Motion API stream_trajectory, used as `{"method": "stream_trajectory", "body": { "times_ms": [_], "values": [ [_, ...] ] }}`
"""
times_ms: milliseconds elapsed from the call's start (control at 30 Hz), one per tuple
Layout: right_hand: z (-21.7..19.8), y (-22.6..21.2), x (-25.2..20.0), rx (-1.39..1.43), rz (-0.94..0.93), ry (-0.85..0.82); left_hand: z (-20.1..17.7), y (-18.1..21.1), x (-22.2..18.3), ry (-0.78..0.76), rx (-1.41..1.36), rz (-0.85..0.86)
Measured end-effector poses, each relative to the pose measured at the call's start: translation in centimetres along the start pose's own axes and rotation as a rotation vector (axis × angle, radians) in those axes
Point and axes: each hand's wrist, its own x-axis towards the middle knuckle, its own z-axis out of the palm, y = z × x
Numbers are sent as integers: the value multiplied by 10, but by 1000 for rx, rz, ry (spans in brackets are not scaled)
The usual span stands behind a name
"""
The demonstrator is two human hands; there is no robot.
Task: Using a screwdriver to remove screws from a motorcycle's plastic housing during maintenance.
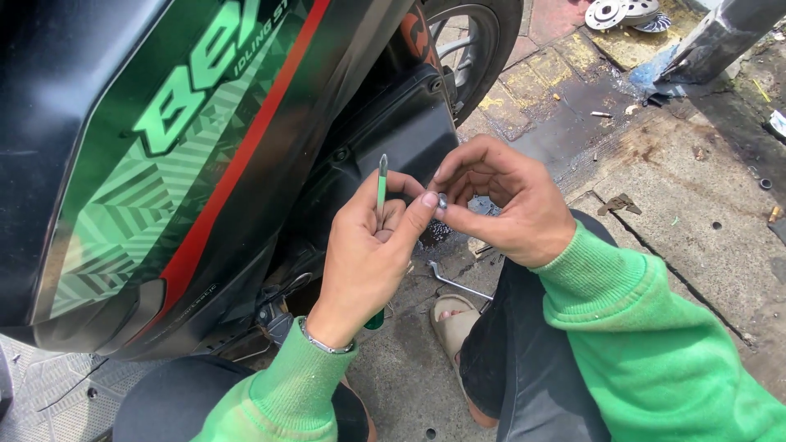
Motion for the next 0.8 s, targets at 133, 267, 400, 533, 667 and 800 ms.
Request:
{"method": "stream_trajectory", "body": {
  "times_ms": [133,267,400,533,667,800],
  "values": [
    [3,-18,-6,26,-22,10,-5,14,-6,-14,-62,-15],
    [8,-39,-13,-17,55,-13,-10,31,-14,-91,-115,-158],
    [11,-40,-13,-102,4,-28,-15,33,-19,-127,-121,-199],
    [16,-41,-10,-134,-29,-47,-21,32,-20,-108,-114,-210],
    [24,-46,-8,-145,-54,-55,-26,31,-21,-94,-108,-225],
    [40,-51,-5,-242,-68,-28,-26,26,-23,-60,-150,-217]
  ]
}}
